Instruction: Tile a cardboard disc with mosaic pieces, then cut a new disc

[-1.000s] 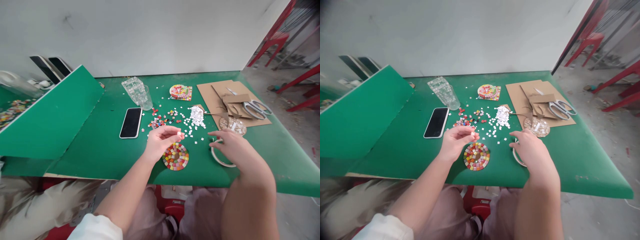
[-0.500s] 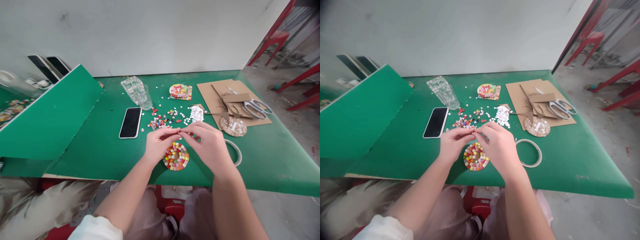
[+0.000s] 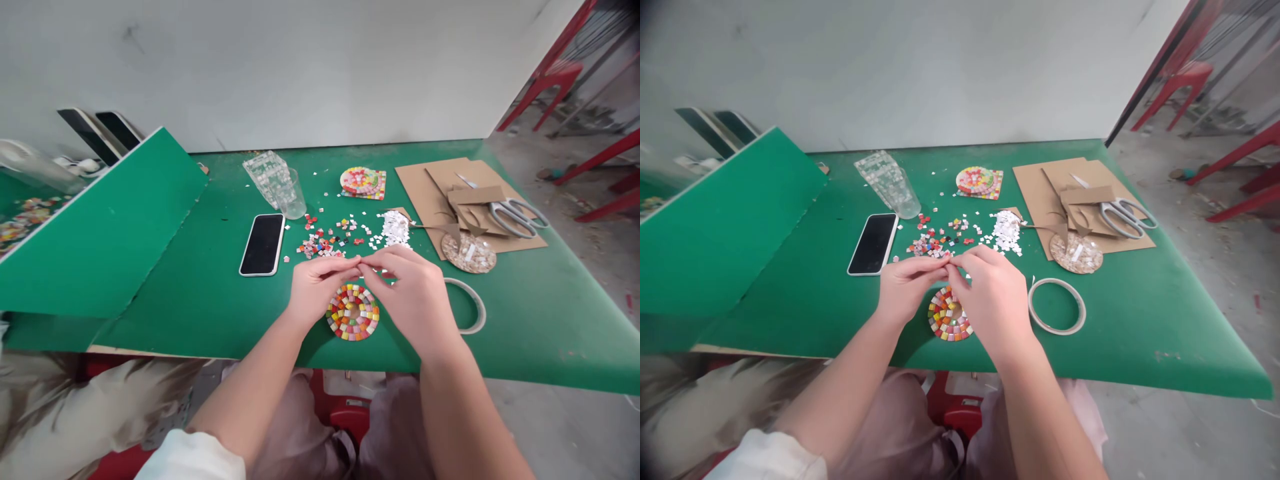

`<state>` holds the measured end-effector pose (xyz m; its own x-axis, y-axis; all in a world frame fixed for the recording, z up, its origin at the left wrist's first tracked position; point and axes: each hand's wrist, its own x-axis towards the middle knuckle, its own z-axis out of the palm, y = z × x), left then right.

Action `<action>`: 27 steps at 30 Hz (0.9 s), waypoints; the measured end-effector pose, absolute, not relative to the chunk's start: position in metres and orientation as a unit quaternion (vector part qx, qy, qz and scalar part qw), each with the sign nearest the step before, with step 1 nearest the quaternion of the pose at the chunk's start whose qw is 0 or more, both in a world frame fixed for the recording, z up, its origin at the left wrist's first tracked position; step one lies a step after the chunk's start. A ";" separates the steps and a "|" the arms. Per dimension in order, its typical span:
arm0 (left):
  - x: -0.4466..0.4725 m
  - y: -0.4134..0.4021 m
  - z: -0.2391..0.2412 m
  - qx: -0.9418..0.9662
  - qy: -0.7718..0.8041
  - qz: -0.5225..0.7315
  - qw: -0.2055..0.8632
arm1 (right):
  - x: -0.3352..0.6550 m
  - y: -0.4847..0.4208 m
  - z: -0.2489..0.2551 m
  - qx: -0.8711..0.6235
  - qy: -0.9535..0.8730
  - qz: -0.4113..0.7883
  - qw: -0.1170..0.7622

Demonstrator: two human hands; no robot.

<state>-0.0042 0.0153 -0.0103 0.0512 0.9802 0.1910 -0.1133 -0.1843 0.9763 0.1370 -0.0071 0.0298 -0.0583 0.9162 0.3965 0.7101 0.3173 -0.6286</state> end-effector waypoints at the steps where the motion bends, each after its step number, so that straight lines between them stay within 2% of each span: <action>1: -0.004 0.015 -0.011 0.532 0.411 0.557 0.487 | 0.136 -0.008 0.030 -0.571 -0.714 0.131 0.385; 7: -0.006 0.017 -0.015 0.526 0.434 0.551 0.480 | 0.129 -0.006 0.027 -0.573 -0.712 0.119 0.388; 20: -0.005 0.020 -0.015 0.469 0.415 0.548 0.554 | 0.121 -0.005 0.021 -0.589 -0.694 0.071 0.408; 27: -0.005 0.022 -0.014 0.438 0.397 0.561 0.580 | 0.125 -0.002 0.022 -0.560 -0.688 0.140 0.439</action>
<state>-0.0050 0.0215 -0.0143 0.0550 0.9980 0.0312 -0.3033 -0.0131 0.9528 0.1253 -0.0025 0.0220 0.0135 0.8941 0.4476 0.6475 0.3333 -0.6853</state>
